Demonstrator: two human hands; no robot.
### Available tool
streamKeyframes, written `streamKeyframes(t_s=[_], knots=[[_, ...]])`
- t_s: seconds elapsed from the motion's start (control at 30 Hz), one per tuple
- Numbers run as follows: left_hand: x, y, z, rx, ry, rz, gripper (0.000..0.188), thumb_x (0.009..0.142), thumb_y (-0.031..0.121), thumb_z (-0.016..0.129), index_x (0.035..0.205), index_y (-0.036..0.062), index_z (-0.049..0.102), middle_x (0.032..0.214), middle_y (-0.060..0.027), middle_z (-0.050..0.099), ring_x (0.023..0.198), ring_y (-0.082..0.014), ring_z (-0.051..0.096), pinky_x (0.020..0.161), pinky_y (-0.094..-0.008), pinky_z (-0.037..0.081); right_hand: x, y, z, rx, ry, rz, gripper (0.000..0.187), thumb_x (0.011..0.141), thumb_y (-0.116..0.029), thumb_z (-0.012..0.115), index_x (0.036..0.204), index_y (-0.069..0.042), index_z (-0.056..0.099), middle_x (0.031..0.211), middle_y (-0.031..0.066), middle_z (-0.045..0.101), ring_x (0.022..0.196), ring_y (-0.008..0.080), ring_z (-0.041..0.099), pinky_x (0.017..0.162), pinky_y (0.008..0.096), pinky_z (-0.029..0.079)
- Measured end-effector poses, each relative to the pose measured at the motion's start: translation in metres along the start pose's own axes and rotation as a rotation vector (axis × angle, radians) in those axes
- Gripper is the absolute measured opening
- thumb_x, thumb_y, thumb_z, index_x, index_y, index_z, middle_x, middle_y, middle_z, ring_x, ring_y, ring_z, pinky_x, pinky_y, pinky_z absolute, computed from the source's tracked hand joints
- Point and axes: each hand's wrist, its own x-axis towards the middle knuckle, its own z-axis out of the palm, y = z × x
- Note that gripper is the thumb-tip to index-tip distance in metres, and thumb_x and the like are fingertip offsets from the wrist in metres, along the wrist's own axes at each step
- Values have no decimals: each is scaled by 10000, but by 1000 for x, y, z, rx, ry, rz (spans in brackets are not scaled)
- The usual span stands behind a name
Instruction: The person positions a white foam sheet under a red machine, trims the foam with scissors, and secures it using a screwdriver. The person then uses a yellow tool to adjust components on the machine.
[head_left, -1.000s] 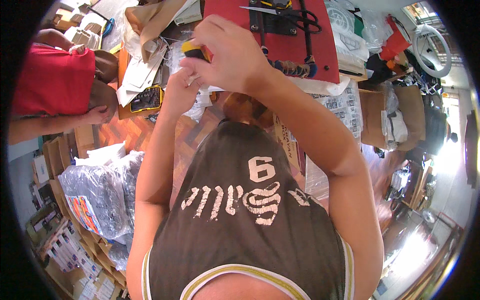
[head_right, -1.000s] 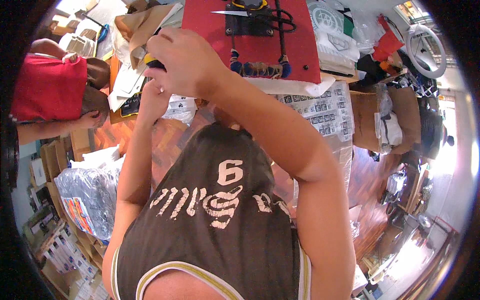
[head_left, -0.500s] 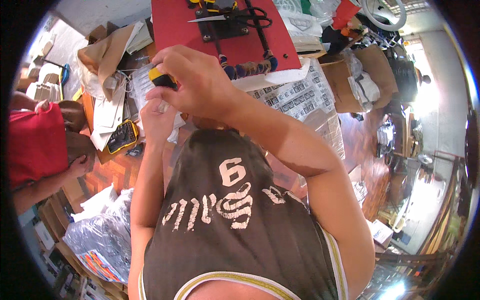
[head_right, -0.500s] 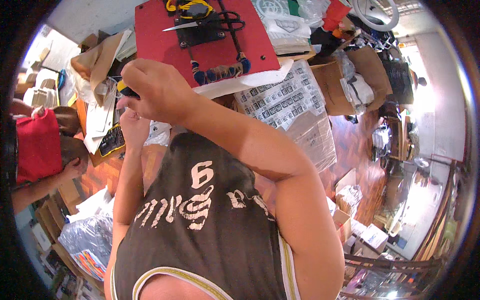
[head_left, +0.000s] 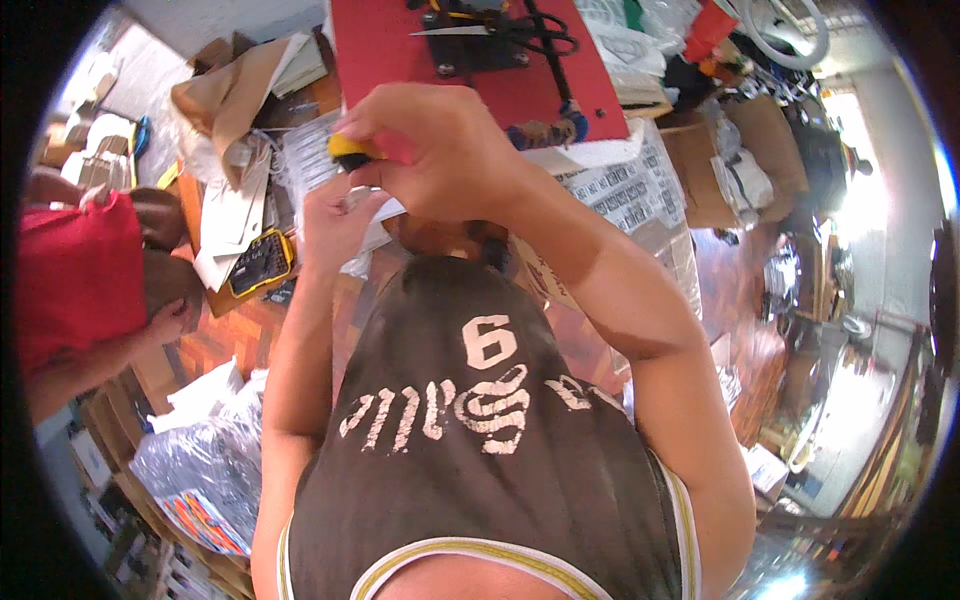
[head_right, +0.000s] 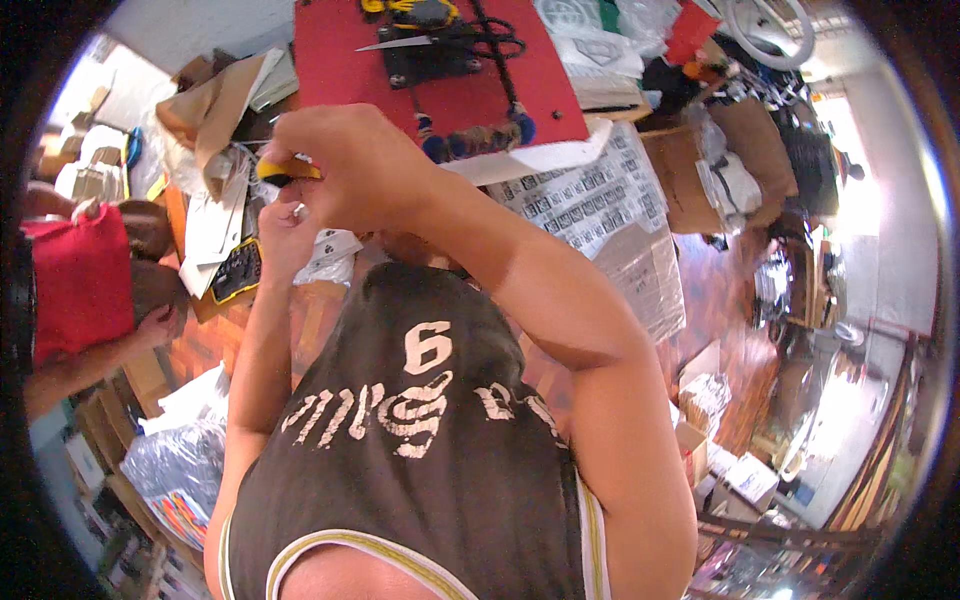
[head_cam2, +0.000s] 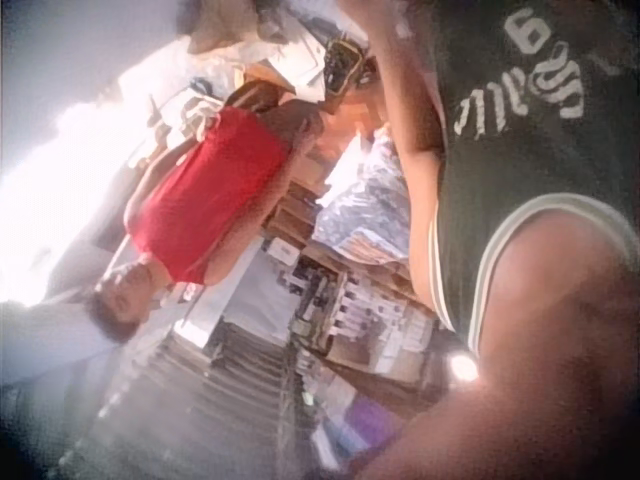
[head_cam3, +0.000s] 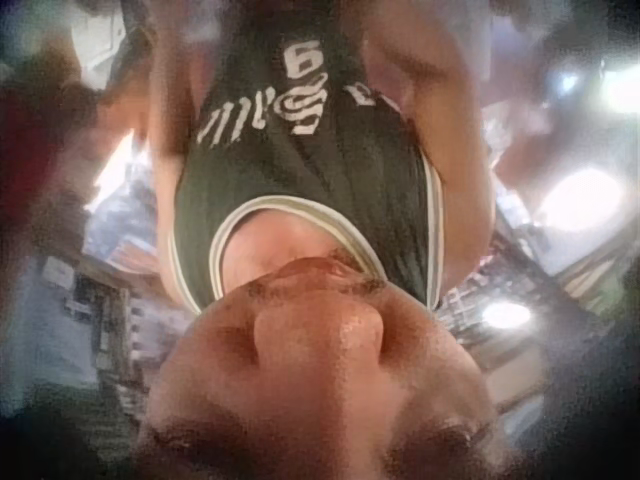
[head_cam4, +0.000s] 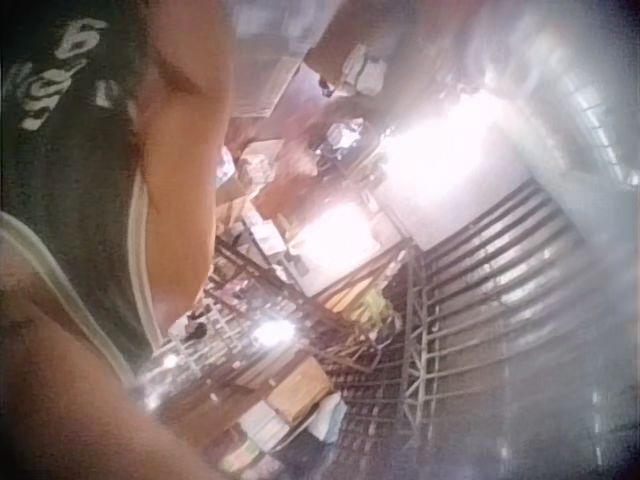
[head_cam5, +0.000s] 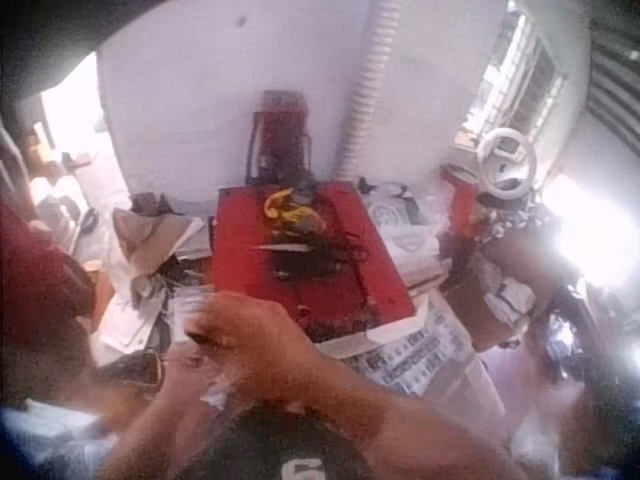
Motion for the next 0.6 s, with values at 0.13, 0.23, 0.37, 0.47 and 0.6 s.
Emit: streamKeyframes(t_s=[0.13, 0.23, 0.37, 0.47, 0.6], knots=[[-3, -8, 9, -32, 46, 40, 174, 815, 54, 735, 981, 3, 727, 894, -63, 748, 812, -112, 670, 744, -295, 529, 0, -6, 9, -76, 83, 9, 367, 708, -48, 837, 981, -32, 591, 1079, 127, 713, 967, 322, 716, 818, 368, 573], [-6, 3, 10, -19, 85, 36, 196, 817, 67, 745, 1004, 9, 731, 909, -77, 758, 835, -120, 688, 763, -301, 538, 4, -4, 9, 37, 54, -23, 371, 709, -59, 848, 963, -32, 580, 1053, 118, 700, 912, 325, 714, 792, 368, 572], [-7, 9, 9, 21, 78, -6, 231, 827, 88, 757, 1051, 33, 741, 910, -86, 763, 833, -130, 696, 776, -311, 544, 6, 4, 8, 81, 80, -42, 346, 727, -133, 849, 928, -40, 582, 970, 154, 654, 876, 384, 669, 717, 430, 556], [-9, 20, 8, 116, 63, -47, 227, 837, 111, 764, 1046, 30, 733, 890, -105, 755, 808, -138, 693, 751, -318, 545, 2, 0, 6, -79, 59, -4, 367, 723, -140, 856, 962, -43, 596, 965, 152, 681, 883, 369, 688, 744, 414, 566], [-7, 20, 11, 139, 94, 23, 228, 832, 130, 779, 1021, 14, 723, 876, -115, 732, 762, -156, 682, 711, -335, 540, 9, 6, 4, -51, 107, -197, 379, 717, -86, 879, 951, -39, 585, 1030, 133, 725, 864, 261, 721, 695, 314, 573]])
